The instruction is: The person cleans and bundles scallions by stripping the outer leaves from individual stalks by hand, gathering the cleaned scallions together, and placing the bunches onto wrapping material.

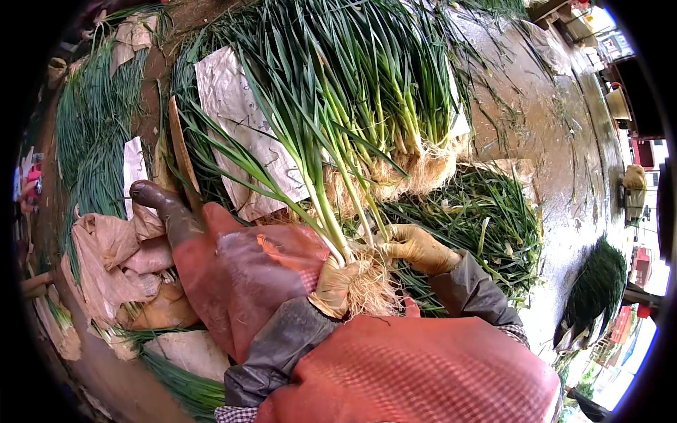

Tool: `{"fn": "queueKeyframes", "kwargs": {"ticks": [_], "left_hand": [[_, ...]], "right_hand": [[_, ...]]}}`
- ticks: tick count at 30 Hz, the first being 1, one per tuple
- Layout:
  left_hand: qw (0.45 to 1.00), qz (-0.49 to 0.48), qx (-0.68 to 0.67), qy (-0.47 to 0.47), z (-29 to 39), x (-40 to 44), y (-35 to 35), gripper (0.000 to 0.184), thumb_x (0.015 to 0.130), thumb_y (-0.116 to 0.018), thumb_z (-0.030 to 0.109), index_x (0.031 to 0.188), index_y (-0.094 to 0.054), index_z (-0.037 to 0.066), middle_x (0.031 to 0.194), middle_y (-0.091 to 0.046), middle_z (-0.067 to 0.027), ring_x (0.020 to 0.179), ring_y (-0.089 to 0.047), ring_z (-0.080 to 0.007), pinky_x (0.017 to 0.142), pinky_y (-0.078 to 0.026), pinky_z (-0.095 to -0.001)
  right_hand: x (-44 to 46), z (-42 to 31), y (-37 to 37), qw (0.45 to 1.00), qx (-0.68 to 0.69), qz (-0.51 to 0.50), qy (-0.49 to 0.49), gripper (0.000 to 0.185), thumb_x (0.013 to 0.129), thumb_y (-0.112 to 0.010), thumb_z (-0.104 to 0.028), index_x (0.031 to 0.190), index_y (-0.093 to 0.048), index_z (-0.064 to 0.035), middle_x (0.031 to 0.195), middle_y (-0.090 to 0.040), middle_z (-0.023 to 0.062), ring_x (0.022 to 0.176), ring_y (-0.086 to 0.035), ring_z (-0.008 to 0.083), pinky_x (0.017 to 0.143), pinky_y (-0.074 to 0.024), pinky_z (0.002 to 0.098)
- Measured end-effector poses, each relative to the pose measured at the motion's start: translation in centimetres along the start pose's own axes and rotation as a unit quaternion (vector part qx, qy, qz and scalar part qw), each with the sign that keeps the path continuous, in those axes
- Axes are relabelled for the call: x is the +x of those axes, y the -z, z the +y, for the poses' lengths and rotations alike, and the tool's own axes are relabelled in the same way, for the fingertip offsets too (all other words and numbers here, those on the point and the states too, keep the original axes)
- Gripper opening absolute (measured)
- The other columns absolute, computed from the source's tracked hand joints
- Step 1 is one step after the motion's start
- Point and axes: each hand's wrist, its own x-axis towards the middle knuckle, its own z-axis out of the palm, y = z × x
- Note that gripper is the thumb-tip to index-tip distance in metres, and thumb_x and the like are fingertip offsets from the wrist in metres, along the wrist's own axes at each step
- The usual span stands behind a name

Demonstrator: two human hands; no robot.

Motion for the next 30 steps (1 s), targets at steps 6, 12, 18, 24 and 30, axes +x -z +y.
{"fn": "queueKeyframes", "kwargs": {"ticks": [6, 12, 18, 24, 30], "left_hand": [[0.992, 0.008, -0.110, 0.064, 1.5, -1.1, -0.9, 0.038, 0.085, -0.055, -0.002, 0.122, -0.046, 0.001, 0.103, -0.058, -0.0136, 0.089, -0.062, -0.0242, 0.076, -0.057, -0.0336], [0.956, -0.208, -0.198, 0.057, 4.2, -1.7, -1.6, 0.068, 0.077, -0.070, 0.010, 0.136, -0.036, 0.002, 0.103, -0.060, -0.0107, 0.086, -0.059, -0.0184, 0.066, -0.054, -0.0279], [0.981, -0.165, -0.087, -0.047, 4.3, -1.1, -1.6, 0.028, 0.071, -0.071, -0.002, 0.094, -0.057, 0.007, 0.087, -0.056, -0.0051, 0.094, -0.056, -0.0224, 0.086, -0.047, -0.0355], [0.991, -0.042, -0.127, -0.024, 3.0, 0.0, 0.1, 0.024, 0.079, -0.057, -0.011, 0.097, -0.058, 0.005, 0.097, -0.058, -0.0107, 0.096, -0.058, -0.0252, 0.083, -0.053, -0.0381], [0.992, 0.106, -0.009, -0.061, 0.8, 4.2, -1.7, 0.025, 0.081, -0.058, -0.006, 0.105, -0.056, 0.000, 0.100, -0.062, -0.0111, 0.079, -0.062, -0.0205, 0.068, -0.057, -0.0332]], "right_hand": [[-3.4, 0.4, 2.6, 0.990, -0.057, -0.123, -0.028, 0.014, 0.086, -0.064, -0.013, 0.085, -0.061, 0.0003, 0.081, -0.062, 0.0038, 0.069, -0.058, 0.0105, 0.065, -0.0473, 0.0241], [-9.7, 12.5, 15.5, 0.883, -0.152, -0.047, -0.442, 0.027, 0.088, -0.058, -0.016, 0.108, -0.065, 0.0006, 0.101, -0.065, 0.0175, 0.094, -0.062, 0.0246, 0.081, -0.0491, 0.0336], [6.7, 1.4, 19.8, 0.751, -0.541, 0.370, 0.083, 0.020, 0.091, -0.055, -0.027, 0.089, -0.063, -0.0085, 0.075, -0.060, 0.0104, 0.072, -0.061, 0.0168, 0.067, -0.0513, 0.0327], [17.1, -4.9, 18.7, 0.814, -0.495, 0.300, -0.042, 0.022, 0.085, -0.061, -0.026, 0.079, -0.067, -0.0065, 0.086, -0.069, 0.0113, 0.069, -0.063, 0.0206, 0.067, -0.0519, 0.0326], [8.1, -4.0, 3.1, 0.880, -0.435, 0.151, 0.115, 0.017, 0.086, -0.064, -0.019, 0.084, -0.060, -0.0027, 0.072, -0.055, 0.0050, 0.062, -0.050, 0.0115, 0.052, -0.0480, 0.0236]]}}
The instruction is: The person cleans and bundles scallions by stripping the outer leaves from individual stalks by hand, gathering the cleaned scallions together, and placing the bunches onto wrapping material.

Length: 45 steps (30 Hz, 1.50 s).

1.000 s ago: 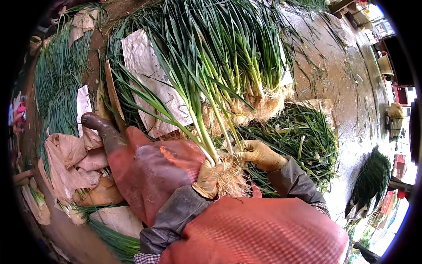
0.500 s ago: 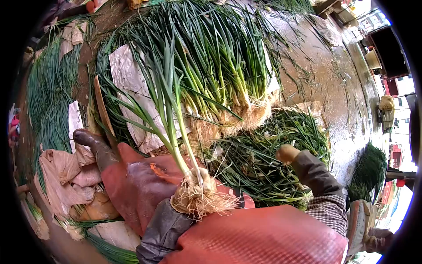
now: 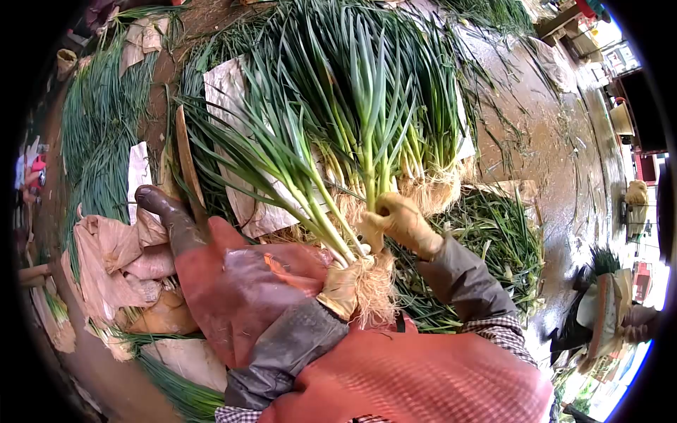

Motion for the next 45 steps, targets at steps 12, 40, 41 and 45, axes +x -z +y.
{"fn": "queueKeyframes", "kwargs": {"ticks": [12, 40, 41, 45], "left_hand": [[0.997, -0.033, -0.048, 0.055, 1.5, -0.6, 0.6, 0.021, 0.082, -0.058, 0.000, 0.102, -0.058, -0.005, 0.082, -0.062, -0.0114, 0.066, -0.062, -0.0216, 0.055, -0.055, -0.0304], [0.991, -0.076, -0.036, 0.102, 1.8, -4.9, 2.7, 0.032, 0.087, -0.051, 0.002, 0.117, -0.051, -0.007, 0.100, -0.063, -0.0154, 0.089, -0.063, -0.0252, 0.075, -0.057, -0.0363], [0.991, -0.080, -0.037, 0.101, 1.6, -4.5, 2.8, 0.032, 0.087, -0.051, 0.002, 0.117, -0.051, -0.007, 0.100, -0.063, -0.0154, 0.089, -0.063, -0.0252, 0.075, -0.057, -0.0363], [0.979, -0.091, -0.108, 0.147, 0.9, -4.3, 3.8, 0.040, 0.086, -0.049, 0.010, 0.120, -0.049, -0.010, 0.105, -0.062, -0.0222, 0.092, -0.063, -0.0315, 0.085, -0.053, -0.0432]], "right_hand": [[-0.8, 3.1, -3.6, 0.900, 0.393, 0.120, -0.142, 0.045, 0.089, -0.053, -0.010, 0.131, -0.040, 0.0030, 0.103, -0.062, 0.0126, 0.062, -0.051, 0.0078, 0.049, -0.0415, 0.0173], [-8.5, -4.0, 2.1, 0.934, 0.304, -0.169, -0.078, 0.068, 0.089, -0.062, -0.029, 0.141, -0.029, 0.0001, 0.080, -0.060, 0.0056, 0.060, -0.050, 0.0077, 0.051, -0.0424, 0.0200], [-7.2, -2.6, 0.0, 0.917, 0.324, -0.215, -0.088, 0.056, 0.088, -0.064, -0.028, 0.132, -0.045, 0.0014, 0.077, -0.058, 0.0031, 0.056, -0.047, 0.0065, 0.049, -0.0395, 0.0209], [-7.9, -3.8, 0.1, 0.911, 0.341, -0.206, -0.112, 0.027, 0.090, -0.061, -0.026, 0.095, -0.065, 0.0003, 0.074, -0.064, 0.0021, 0.050, -0.046, 0.0051, 0.047, -0.0395, 0.0203]]}}
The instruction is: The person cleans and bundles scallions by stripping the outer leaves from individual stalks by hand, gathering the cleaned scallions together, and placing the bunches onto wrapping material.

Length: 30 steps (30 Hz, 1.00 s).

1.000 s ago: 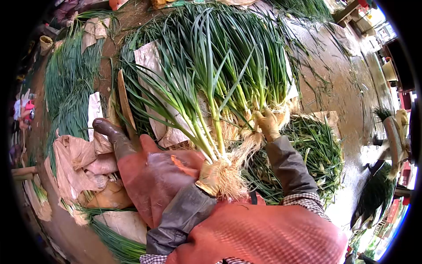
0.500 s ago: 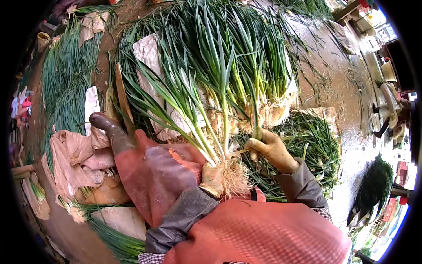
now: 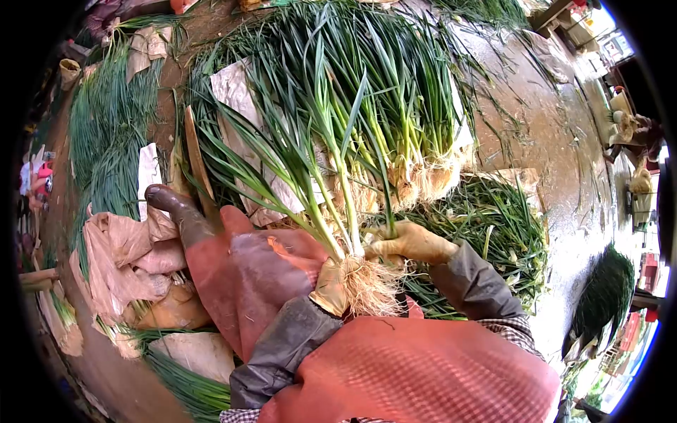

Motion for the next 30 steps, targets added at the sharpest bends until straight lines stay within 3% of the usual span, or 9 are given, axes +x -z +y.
{"fn": "queueKeyframes", "kwargs": {"ticks": [4, 6, 9, 11, 13, 16, 24, 26, 30], "left_hand": [[0.996, -0.082, -0.033, 0.010, 1.2, 0.0, -0.9, 0.046, 0.086, -0.054, 0.018, 0.123, -0.048, -0.008, 0.095, -0.063, -0.0168, 0.079, -0.064, -0.0244, 0.070, -0.056, -0.0351], [0.989, -0.131, -0.062, 0.032, 1.7, 0.2, -1.1, 0.052, 0.084, -0.062, 0.018, 0.128, -0.043, -0.004, 0.092, -0.060, -0.0119, 0.073, -0.061, -0.0190, 0.063, -0.055, -0.0308], [0.988, -0.152, -0.007, -0.016, 1.8, -0.5, -2.7, 0.047, 0.081, -0.066, 0.013, 0.123, -0.048, 0.000, 0.090, -0.057, -0.0076, 0.075, -0.057, -0.0176, 0.065, -0.052, -0.0276], [0.993, -0.098, 0.038, -0.055, 1.4, -1.0, -3.4, 0.041, 0.077, -0.066, 0.007, 0.115, -0.052, 0.001, 0.091, -0.057, -0.0082, 0.079, -0.057, -0.0209, 0.074, -0.052, -0.0310], [0.996, -0.070, 0.034, -0.040, 1.0, -0.6, -3.4, 0.039, 0.075, -0.062, 0.001, 0.112, -0.052, 0.001, 0.102, -0.058, -0.0121, 0.095, -0.058, -0.0248, 0.085, -0.051, -0.0372], [0.998, -0.038, 0.023, -0.033, 0.7, 0.4, -2.1, 0.033, 0.078, -0.057, -0.007, 0.110, -0.053, 0.000, 0.110, -0.058, -0.0137, 0.103, -0.058, -0.0257, 0.088, -0.052, -0.0397], [0.992, -0.023, 0.081, -0.092, -0.2, 2.4, -0.8, 0.034, 0.085, -0.059, 0.002, 0.117, -0.049, -0.001, 0.099, -0.060, -0.0115, 0.084, -0.062, -0.0203, 0.071, -0.056, -0.0297], [0.994, -0.016, 0.079, -0.071, 0.6, 1.0, -3.3, 0.029, 0.086, -0.059, 0.005, 0.113, -0.052, -0.002, 0.096, -0.061, -0.0127, 0.082, -0.062, -0.0206, 0.070, -0.056, -0.0315], [0.998, -0.033, 0.020, 0.047, 0.8, 0.7, -1.5, 0.028, 0.090, -0.054, 0.012, 0.110, -0.055, -0.007, 0.095, -0.062, -0.0142, 0.084, -0.062, -0.0221, 0.073, -0.055, -0.0327]], "right_hand": [[-8.4, 7.9, 6.0, 0.994, 0.035, -0.003, -0.105, 0.022, 0.090, -0.061, -0.022, 0.087, -0.064, -0.0011, 0.077, -0.067, 0.0075, 0.047, -0.049, 0.0056, 0.052, -0.0473, 0.0245], [-12.1, 15.3, 8.9, 0.892, -0.145, -0.088, -0.419, 0.053, 0.075, -0.075, -0.041, 0.112, -0.064, -0.0043, 0.104, -0.066, 0.0121, 0.087, -0.064, 0.0185, 0.073, -0.0513, 0.0301], [-8.6, 17.6, 14.0, 0.687, -0.557, -0.136, -0.447, 0.046, 0.076, -0.073, -0.033, 0.113, -0.064, -0.0096, 0.101, -0.067, 0.0075, 0.093, -0.063, 0.0243, 0.082, -0.0505, 0.0381], [-1.0, 13.7, 16.8, 0.861, -0.414, 0.191, -0.225, 0.043, 0.083, -0.063, -0.036, 0.114, -0.060, -0.0061, 0.096, -0.065, 0.0086, 0.086, -0.061, 0.0211, 0.077, -0.0504, 0.0363], [7.8, 10.3, 18.3, 0.916, -0.269, 0.295, -0.041, 0.043, 0.091, -0.052, -0.039, 0.114, -0.057, -0.0025, 0.092, -0.064, 0.0096, 0.079, -0.059, 0.0179, 0.072, -0.0502, 0.0345], [15.8, 8.5, 18.8, 0.912, -0.204, 0.344, -0.088, 0.039, 0.096, -0.048, -0.034, 0.115, -0.054, -0.0003, 0.091, -0.062, 0.0091, 0.069, -0.054, 0.0131, 0.060, -0.0469, 0.0275], [5.8, 3.4, 1.3, 0.966, -0.002, 0.221, 0.132, 0.057, 0.084, -0.068, -0.032, 0.123, -0.047, 0.0029, 0.087, -0.059, 0.0072, 0.073, -0.055, 0.0131, 0.064, -0.0472, 0.0251], [6.4, 3.1, 1.2, 0.961, 0.096, 0.168, 0.198, 0.064, 0.083, -0.067, -0.040, 0.130, -0.047, -0.0009, 0.108, -0.057, 0.0063, 0.081, -0.054, 0.0104, 0.070, -0.0452, 0.0233], [5.3, 3.1, 1.2, 0.996, 0.061, 0.019, 0.059, 0.041, 0.091, -0.057, -0.041, 0.111, -0.063, -0.0054, 0.074, -0.061, -0.0018, 0.060, -0.049, 0.0055, 0.053, -0.0403, 0.0202]]}}
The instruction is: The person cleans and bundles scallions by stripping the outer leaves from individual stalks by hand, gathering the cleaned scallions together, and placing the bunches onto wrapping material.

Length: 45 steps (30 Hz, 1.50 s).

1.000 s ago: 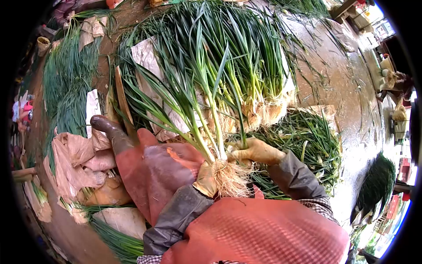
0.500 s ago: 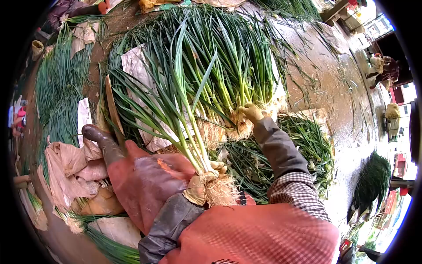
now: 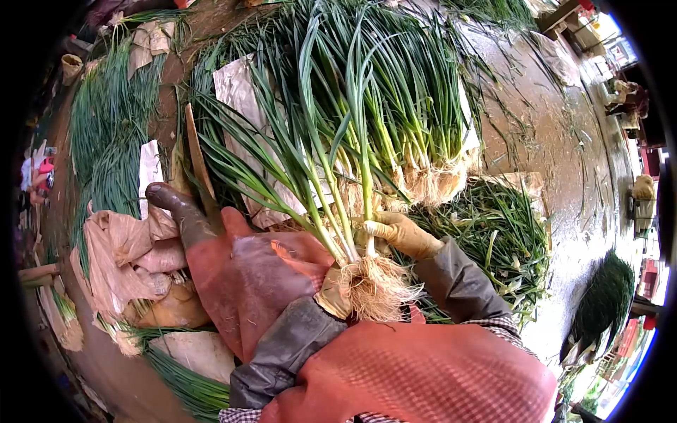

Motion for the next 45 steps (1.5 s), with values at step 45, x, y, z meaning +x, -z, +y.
{"fn": "queueKeyframes", "kwargs": {"ticks": [45], "left_hand": [[0.969, -0.214, -0.112, -0.055, 2.1, -0.7, -0.5, 0.057, 0.084, -0.063, 0.020, 0.132, -0.040, 0.001, 0.107, -0.058, -0.0156, 0.095, -0.059, -0.0252, 0.086, -0.052, -0.0428]], "right_hand": [[-9.5, 5.7, 7.1, 0.851, -0.467, -0.132, -0.201, 0.024, 0.090, -0.059, -0.024, 0.103, -0.064, -0.0054, 0.083, -0.064, 0.0063, 0.064, -0.057, 0.0116, 0.060, -0.0481, 0.0257]]}}
